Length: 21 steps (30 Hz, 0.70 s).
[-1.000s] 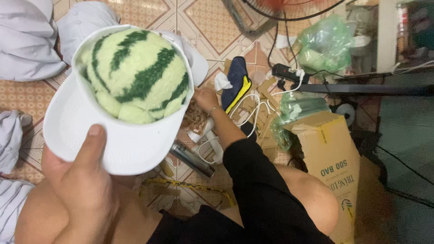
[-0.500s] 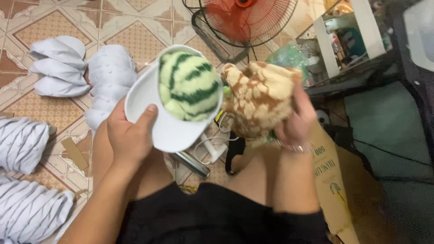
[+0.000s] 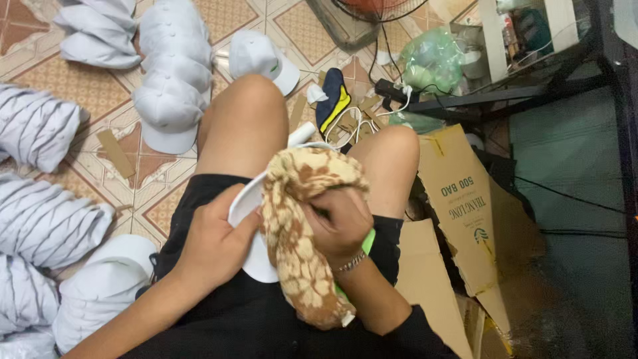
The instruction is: The person sits on the floor and finishes white baseball caps by stuffing them with fabric, using a hairdryer to heat the logo, and spraying them with a can. The person handles multiple caps one at a time, repeating the stuffing, heating, and spraying steps.
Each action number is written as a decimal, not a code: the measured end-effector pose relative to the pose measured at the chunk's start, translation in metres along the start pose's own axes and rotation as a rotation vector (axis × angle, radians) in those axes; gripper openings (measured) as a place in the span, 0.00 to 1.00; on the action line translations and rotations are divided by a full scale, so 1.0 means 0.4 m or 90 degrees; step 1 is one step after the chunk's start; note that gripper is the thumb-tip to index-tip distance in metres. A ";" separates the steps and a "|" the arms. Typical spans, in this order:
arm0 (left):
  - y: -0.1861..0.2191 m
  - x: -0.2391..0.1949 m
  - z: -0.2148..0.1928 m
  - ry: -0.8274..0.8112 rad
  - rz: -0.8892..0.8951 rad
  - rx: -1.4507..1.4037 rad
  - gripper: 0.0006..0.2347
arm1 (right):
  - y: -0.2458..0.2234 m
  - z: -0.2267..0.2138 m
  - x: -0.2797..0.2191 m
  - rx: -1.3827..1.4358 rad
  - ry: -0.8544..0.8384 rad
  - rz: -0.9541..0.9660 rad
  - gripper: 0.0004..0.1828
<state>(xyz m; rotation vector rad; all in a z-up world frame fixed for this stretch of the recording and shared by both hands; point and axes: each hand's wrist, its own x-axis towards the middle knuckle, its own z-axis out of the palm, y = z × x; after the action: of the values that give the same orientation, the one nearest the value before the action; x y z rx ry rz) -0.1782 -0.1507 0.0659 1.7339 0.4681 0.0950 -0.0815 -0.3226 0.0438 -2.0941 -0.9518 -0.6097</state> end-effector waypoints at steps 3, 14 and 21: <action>-0.012 -0.006 0.003 -0.007 0.097 -0.010 0.09 | -0.003 -0.024 -0.022 0.163 0.016 0.057 0.12; -0.012 0.043 0.003 -0.051 0.083 -0.018 0.07 | 0.087 -0.009 -0.022 -0.089 -0.322 -0.089 0.24; -0.006 0.037 -0.003 -0.066 0.135 0.125 0.04 | 0.105 0.062 0.007 -0.116 -0.483 -0.202 0.11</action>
<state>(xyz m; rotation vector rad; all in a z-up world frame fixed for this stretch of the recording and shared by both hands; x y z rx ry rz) -0.1658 -0.1440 0.0611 1.9673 0.2223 0.1134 -0.0441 -0.3208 0.0125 -2.3999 -1.7222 -0.0186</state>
